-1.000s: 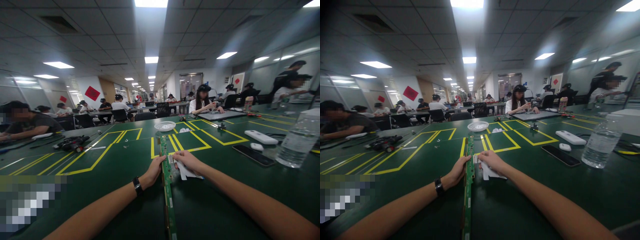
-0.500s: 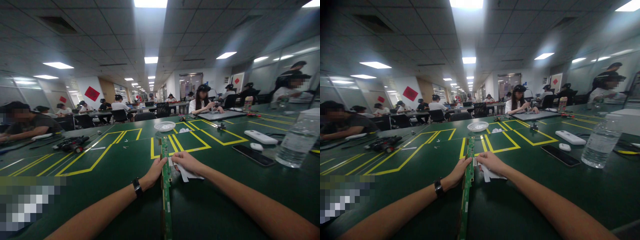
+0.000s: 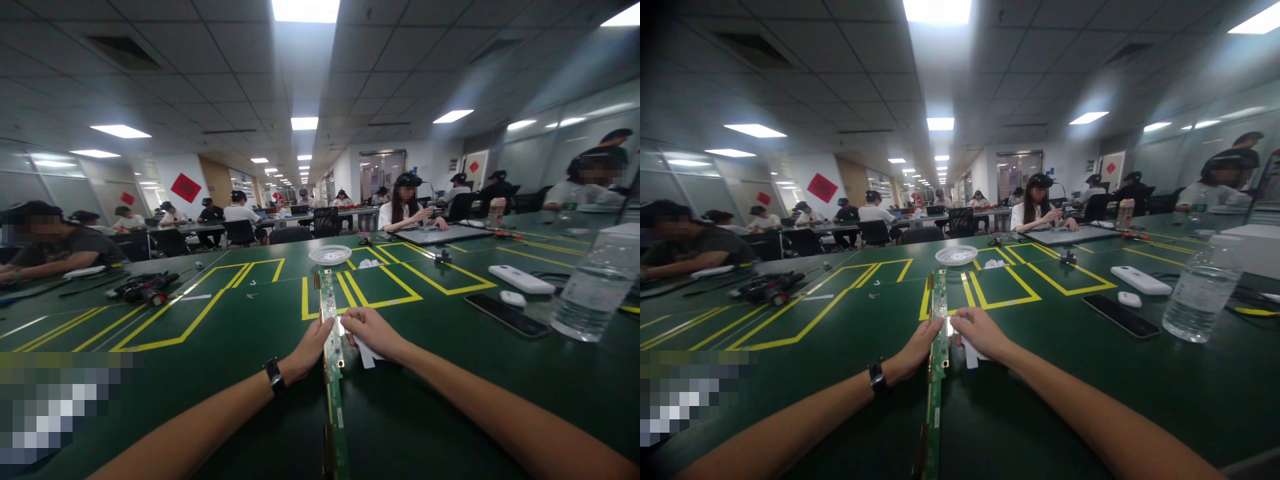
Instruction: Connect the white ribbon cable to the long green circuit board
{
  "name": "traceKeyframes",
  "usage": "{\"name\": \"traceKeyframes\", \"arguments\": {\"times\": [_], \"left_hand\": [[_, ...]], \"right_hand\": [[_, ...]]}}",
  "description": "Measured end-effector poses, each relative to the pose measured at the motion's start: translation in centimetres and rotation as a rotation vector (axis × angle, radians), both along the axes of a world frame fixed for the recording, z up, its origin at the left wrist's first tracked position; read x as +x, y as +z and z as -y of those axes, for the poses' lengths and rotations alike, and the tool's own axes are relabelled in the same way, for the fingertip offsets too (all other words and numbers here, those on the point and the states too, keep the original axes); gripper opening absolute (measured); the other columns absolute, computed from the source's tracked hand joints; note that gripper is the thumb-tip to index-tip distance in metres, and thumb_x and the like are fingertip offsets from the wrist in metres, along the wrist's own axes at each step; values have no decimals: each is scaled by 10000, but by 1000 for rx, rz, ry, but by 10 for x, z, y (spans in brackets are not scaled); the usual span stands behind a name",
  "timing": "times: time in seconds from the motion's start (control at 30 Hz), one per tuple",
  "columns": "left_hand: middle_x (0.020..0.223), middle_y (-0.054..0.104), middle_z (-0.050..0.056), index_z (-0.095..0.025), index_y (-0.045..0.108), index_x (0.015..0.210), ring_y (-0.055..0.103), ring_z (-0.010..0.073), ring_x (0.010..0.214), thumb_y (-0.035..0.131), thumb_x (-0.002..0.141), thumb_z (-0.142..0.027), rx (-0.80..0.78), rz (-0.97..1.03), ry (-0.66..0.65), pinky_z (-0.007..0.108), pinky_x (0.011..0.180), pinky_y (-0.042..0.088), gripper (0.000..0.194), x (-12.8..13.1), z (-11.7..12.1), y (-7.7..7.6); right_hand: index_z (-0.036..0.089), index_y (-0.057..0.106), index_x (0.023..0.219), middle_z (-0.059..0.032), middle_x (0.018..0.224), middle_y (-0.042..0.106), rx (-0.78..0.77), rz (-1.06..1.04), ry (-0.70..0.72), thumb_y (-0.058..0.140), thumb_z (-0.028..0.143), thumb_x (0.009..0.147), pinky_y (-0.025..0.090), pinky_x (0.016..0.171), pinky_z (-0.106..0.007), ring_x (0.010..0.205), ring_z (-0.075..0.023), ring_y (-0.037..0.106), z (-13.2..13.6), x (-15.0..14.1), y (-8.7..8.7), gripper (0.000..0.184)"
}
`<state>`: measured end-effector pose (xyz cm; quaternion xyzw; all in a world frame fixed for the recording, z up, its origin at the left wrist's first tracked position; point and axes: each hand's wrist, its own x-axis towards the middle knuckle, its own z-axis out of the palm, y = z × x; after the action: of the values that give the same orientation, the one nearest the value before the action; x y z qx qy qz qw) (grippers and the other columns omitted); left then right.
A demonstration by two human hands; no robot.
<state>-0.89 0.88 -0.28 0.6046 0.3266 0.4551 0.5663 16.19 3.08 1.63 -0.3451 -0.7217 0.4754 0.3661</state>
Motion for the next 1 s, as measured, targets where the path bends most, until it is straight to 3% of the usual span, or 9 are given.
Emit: {"name": "traceKeyframes", "arguments": {"times": [0.27, 0.43, 0.57, 0.7, 0.87, 1.0], "left_hand": [[762, 657, 65, -108, 636, 988, 580, 144, 643, 477, 864, -536, -50, 21, -53, 242, 625, 447, 473, -1, 0, 0], [694, 621, 43, -106, 648, 877, 549, 132, 621, 496, 844, -550, -75, -6, -19, 246, 646, 443, 470, 0, -3, -4], [806, 611, 37, -134, 624, 896, 543, 144, 744, 506, 840, -535, -38, -6, 71, 252, 730, 445, 421, 3, -10, -10], [979, 528, 49, -198, 548, 1069, 503, 135, 781, 518, 821, -538, -42, 83, 293, 213, 601, 446, 422, 0, -20, -18], [1100, 465, 63, -234, 531, 1092, 471, 156, 895, 477, 842, -514, -21, 67, 384, 212, 632, 466, 379, -4, -22, -20], [1056, 477, 39, -243, 535, 1053, 476, 148, 890, 470, 849, -479, 3, 34, 411, 205, 642, 447, 319, -5, -19, -16]], "right_hand": [[167, 560, 718, 24, 588, 575, 38, 57, 22, 530, 400, 839, 399, 520, -210, 508, -102, 497, 3, 7, 7, 264], [165, 570, 722, 23, 611, 583, -3, 59, 61, 527, 409, 829, 413, 569, -226, 537, -110, 513, -2, 7, 6, 269], [153, 573, 619, 31, 585, 538, 165, 93, -105, 581, 391, 775, 371, 596, -216, 580, -105, 482, -20, 11, -2, 285], [147, 588, 629, 36, 565, 519, 200, 132, -264, 550, 424, 779, 332, 564, -219, 567, -107, 459, -44, 33, -7, 317], [144, 684, 768, -50, 732, 660, 176, 350, -641, 468, 446, 811, 367, 588, -244, 691, -175, 578, -76, 84, -7, 373], [132, 713, 949, -131, 947, 697, 169, 562, -809, 377, 409, 861, 418, 656, -272, 811, -220, 626, -95, 130, -9, 444]]}}
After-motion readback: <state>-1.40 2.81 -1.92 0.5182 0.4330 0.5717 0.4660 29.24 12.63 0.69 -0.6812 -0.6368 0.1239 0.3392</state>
